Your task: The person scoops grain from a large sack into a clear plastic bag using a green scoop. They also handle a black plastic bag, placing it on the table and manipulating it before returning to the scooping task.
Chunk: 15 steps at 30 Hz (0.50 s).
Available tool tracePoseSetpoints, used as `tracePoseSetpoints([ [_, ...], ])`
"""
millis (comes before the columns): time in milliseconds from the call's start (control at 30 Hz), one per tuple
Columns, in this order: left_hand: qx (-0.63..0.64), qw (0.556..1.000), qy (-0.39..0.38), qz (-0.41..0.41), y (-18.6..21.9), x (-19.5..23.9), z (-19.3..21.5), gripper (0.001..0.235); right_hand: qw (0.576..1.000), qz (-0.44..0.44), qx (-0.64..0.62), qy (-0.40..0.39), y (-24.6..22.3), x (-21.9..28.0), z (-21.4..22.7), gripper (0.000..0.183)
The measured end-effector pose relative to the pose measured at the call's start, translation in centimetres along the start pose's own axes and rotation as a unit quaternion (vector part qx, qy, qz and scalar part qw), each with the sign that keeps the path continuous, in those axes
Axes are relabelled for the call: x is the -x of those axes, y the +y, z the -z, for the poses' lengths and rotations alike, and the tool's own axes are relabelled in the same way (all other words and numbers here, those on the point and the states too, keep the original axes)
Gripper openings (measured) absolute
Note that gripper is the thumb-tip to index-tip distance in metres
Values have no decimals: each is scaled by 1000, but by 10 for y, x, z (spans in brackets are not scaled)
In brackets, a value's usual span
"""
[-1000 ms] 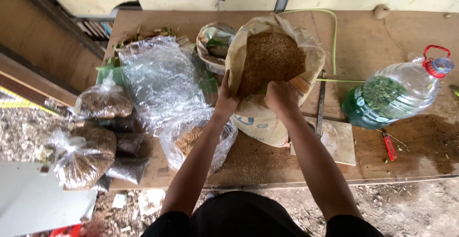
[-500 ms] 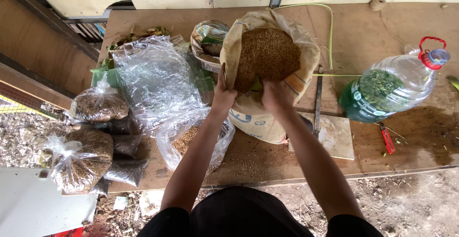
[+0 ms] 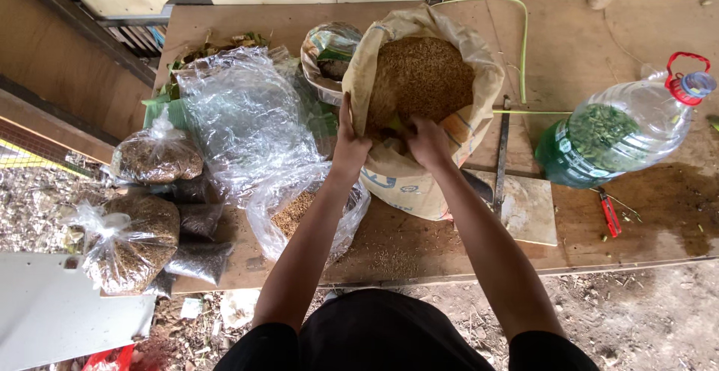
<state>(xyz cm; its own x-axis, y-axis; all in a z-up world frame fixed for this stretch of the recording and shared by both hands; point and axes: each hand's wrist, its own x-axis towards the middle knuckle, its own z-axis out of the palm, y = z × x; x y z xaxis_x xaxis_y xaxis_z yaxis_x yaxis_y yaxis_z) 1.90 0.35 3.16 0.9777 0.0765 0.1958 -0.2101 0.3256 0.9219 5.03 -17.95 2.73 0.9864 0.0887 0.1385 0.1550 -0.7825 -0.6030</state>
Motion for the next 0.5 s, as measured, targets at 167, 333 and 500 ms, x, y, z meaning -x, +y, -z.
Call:
tracePoseSetpoints([
  [167, -17, 998, 61, 25, -7, 0, 2, 101, 999, 5, -7, 35, 4, 2, 9, 23],
  [333, 1, 998, 66, 3, 3, -3, 4, 97, 994, -94, -33, -40, -18, 11, 34, 24],
  [500, -26, 998, 64, 1, 23, 2, 2, 92, 993, -107, -31, -46, -39, 21, 76, 29],
])
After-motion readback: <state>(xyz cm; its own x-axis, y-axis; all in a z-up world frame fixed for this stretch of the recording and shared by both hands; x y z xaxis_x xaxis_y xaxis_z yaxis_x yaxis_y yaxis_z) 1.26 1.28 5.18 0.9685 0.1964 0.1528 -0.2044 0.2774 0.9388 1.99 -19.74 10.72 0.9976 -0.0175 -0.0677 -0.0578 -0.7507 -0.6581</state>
